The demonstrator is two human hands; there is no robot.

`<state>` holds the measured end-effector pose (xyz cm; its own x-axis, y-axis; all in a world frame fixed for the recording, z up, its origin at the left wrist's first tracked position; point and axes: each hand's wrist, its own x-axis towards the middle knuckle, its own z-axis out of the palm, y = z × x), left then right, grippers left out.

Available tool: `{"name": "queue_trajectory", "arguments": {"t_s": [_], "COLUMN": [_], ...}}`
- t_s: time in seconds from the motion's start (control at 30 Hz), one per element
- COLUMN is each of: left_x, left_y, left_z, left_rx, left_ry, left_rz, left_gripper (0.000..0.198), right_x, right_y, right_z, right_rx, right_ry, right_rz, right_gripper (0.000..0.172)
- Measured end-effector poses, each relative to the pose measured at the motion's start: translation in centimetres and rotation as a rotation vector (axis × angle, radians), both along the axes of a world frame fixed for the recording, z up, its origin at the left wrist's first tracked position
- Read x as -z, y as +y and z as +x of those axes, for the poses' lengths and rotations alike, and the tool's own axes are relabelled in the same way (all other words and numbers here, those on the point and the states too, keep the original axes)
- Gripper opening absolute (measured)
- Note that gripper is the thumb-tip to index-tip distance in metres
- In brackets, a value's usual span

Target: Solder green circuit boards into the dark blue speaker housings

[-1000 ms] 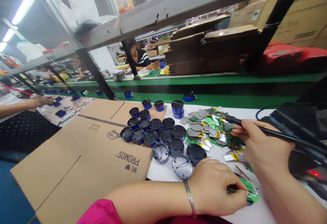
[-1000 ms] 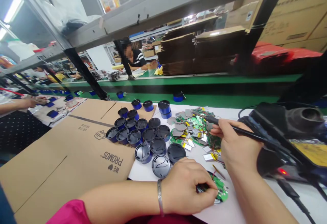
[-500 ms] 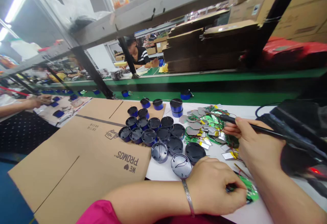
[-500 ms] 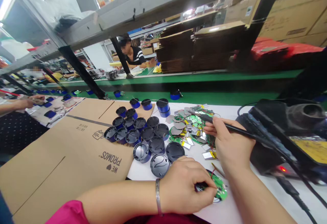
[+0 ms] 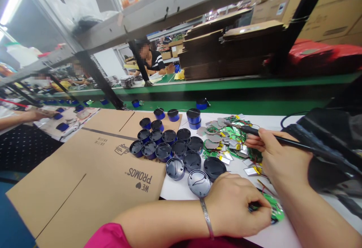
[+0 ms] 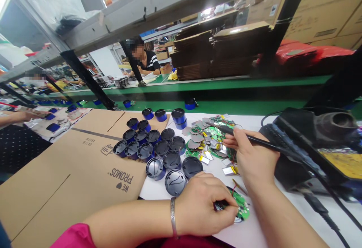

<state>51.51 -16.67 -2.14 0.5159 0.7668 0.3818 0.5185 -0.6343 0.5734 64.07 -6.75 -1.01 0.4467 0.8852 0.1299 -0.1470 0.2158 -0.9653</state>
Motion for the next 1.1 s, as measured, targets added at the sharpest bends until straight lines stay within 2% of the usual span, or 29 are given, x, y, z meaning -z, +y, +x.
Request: {"name": "queue_trajectory", "arguments": {"t_s": [0.2, 0.63, 1.1], "left_x": [-0.07, -0.06, -0.08], "left_y": [0.01, 0.03, 0.01], "left_z": [-0.03, -0.03, -0.03], "left_rx": [0.006, 0.01, 0.005], "left_ry": [-0.003, 0.005, -0.01], "left_rz": [0.002, 0.017, 0.003], "left_gripper": [0.016, 0.021, 0.02], "right_x": [-0.04, 0.92, 0.94], "right_y": [-0.11, 0.42, 0.66], "right_z": [-0.01, 0.06, -0.21], "right_rx": [0.012, 0.018, -0.002], "right_ry": [0.009, 0.009, 0.017], "right_rz": [0.009, -0.003, 0.004], "right_gripper": [0.024, 0.018, 0.017]}}
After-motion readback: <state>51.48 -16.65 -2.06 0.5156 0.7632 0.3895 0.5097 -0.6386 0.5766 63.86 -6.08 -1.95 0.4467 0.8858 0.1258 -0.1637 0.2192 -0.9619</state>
